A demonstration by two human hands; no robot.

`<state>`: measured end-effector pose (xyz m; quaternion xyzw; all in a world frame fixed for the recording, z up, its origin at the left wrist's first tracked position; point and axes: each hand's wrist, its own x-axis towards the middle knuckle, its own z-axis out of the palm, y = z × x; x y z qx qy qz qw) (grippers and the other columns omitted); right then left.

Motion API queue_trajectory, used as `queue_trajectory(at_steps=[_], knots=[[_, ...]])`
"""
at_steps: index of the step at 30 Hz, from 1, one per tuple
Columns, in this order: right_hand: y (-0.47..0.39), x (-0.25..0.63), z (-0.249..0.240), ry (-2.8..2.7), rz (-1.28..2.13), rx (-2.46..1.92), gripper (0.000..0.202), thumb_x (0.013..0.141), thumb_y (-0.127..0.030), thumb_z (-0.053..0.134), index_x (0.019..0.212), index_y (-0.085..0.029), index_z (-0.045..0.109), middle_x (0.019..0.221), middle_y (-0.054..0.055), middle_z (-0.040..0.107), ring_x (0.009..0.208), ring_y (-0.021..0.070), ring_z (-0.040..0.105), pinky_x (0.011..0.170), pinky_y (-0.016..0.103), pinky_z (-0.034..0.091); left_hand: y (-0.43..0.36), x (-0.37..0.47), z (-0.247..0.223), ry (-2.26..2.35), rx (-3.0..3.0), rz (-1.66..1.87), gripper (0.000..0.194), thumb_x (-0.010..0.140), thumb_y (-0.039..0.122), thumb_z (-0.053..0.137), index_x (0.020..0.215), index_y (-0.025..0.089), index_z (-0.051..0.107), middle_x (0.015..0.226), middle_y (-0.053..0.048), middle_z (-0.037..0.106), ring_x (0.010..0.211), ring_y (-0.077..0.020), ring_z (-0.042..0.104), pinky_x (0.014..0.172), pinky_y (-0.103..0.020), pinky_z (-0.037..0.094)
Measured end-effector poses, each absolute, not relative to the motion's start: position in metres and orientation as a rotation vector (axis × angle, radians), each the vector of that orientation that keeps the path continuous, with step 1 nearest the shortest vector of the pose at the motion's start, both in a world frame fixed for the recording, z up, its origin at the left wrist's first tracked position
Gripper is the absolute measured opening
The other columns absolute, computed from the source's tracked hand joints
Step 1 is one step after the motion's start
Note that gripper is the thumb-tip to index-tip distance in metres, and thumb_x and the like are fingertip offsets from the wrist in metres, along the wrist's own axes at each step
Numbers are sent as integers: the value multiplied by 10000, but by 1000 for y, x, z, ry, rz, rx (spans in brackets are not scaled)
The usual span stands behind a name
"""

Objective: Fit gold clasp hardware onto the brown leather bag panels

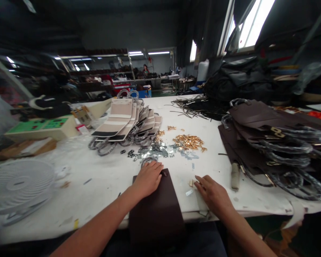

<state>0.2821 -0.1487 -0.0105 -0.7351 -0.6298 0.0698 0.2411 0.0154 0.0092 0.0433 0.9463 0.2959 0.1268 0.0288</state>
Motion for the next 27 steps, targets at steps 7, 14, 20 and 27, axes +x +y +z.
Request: queue_trajectory(at_steps=[7,14,20,27], knots=[[-161,283,-11,-1715,274,-1963,261,946,-487,547,942,-277,702,1022,65,686,954,236,672,815,337,518,37,21,43,809,2986,300,123,916,165,585,957,220,687,1146,-81,707,1121,-289,568,921,-426,390],[-161,302,-10,-1732,515,-1867,222,922,-409,542,901,-255,700,976,77,720,896,238,686,829,335,527,49,18,53,598,3074,250,94,948,209,603,977,229,690,1013,-55,700,1054,-244,571,922,-376,375],[-159,304,-6,-1770,534,-1916,338,921,-419,548,1198,-310,708,1003,60,727,882,230,707,795,307,527,57,17,62,465,3142,200,146,977,233,560,950,217,703,977,-82,684,1034,-254,567,926,-387,384],[-156,295,5,-1753,549,-1974,208,887,-412,567,888,-284,730,897,44,714,790,221,682,737,299,501,57,25,68,511,3021,136,115,889,180,642,810,215,717,883,-94,707,1057,-279,603,972,-421,395]])
